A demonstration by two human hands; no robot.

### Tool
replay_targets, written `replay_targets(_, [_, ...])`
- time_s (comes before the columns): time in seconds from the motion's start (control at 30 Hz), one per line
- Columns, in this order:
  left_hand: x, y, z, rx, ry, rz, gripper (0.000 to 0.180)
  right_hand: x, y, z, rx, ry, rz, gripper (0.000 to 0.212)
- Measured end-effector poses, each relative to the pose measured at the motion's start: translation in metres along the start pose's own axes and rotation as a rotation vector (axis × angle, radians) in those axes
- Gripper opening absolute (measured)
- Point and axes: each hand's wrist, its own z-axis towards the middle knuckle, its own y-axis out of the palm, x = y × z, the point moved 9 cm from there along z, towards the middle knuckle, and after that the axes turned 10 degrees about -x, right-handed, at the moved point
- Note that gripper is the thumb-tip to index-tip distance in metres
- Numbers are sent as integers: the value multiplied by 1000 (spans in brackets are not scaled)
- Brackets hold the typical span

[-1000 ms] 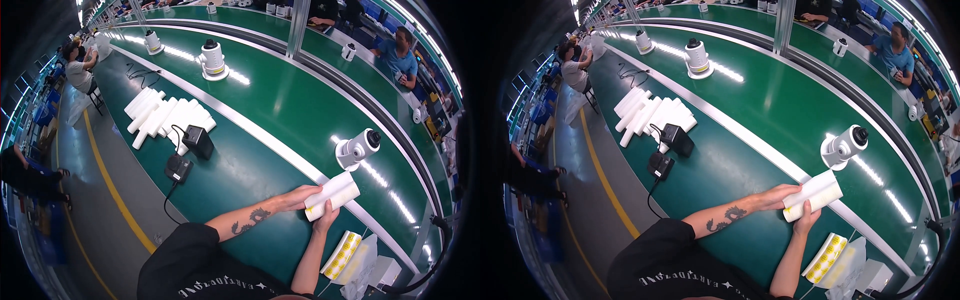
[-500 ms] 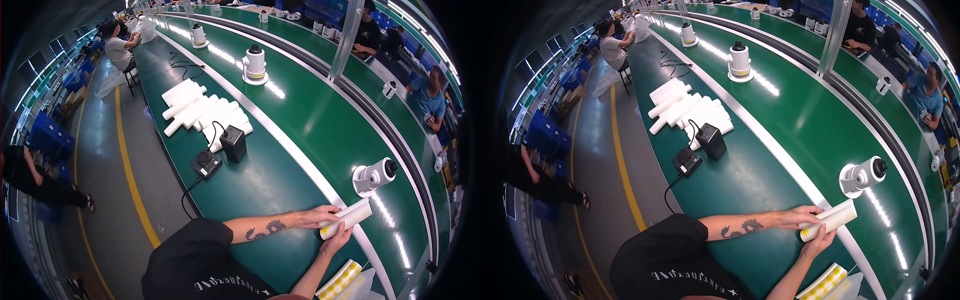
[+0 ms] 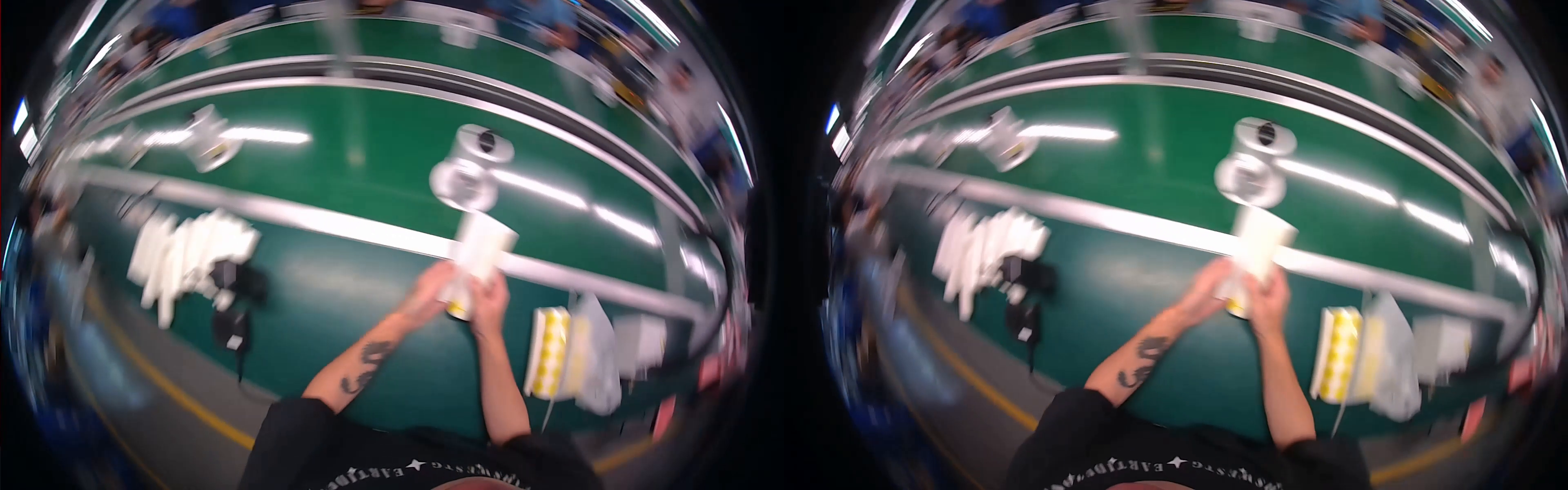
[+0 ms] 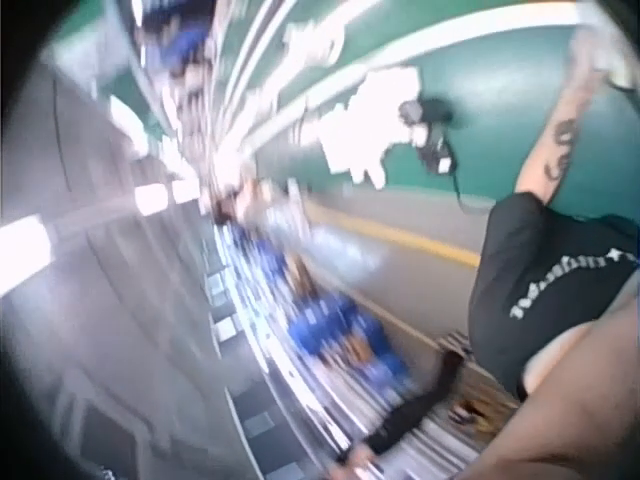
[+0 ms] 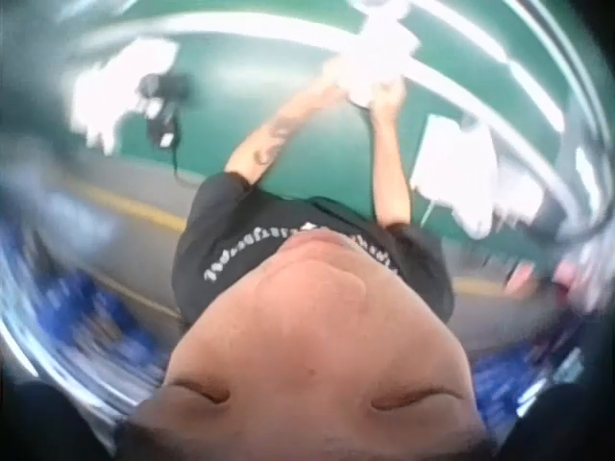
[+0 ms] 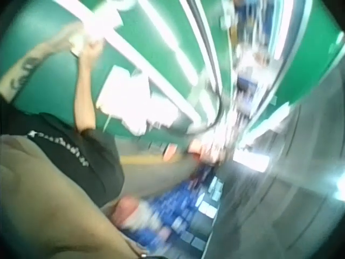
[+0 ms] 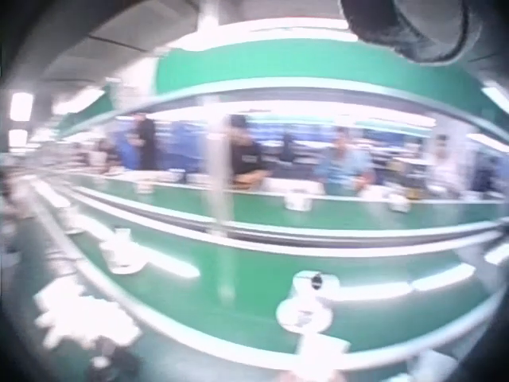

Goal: The person peels yellow labels from a backing sheet by hand and applies them to white cylindrical components on an assembly line.

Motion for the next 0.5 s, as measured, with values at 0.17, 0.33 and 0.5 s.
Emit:
replay_targets(0.17, [11, -2, 1, 2, -13, 30, 36, 1, 22, 10, -90, -79, 219, 45])
replay_targets(0.33, [12, 23, 5, 8, -7, 70, 39, -16, 9, 12, -22, -108, 81, 40])
replay_targets(0.5, [18, 25, 0, -41, 30, 50, 42, -19, 22, 12, -69, -94, 73, 40])
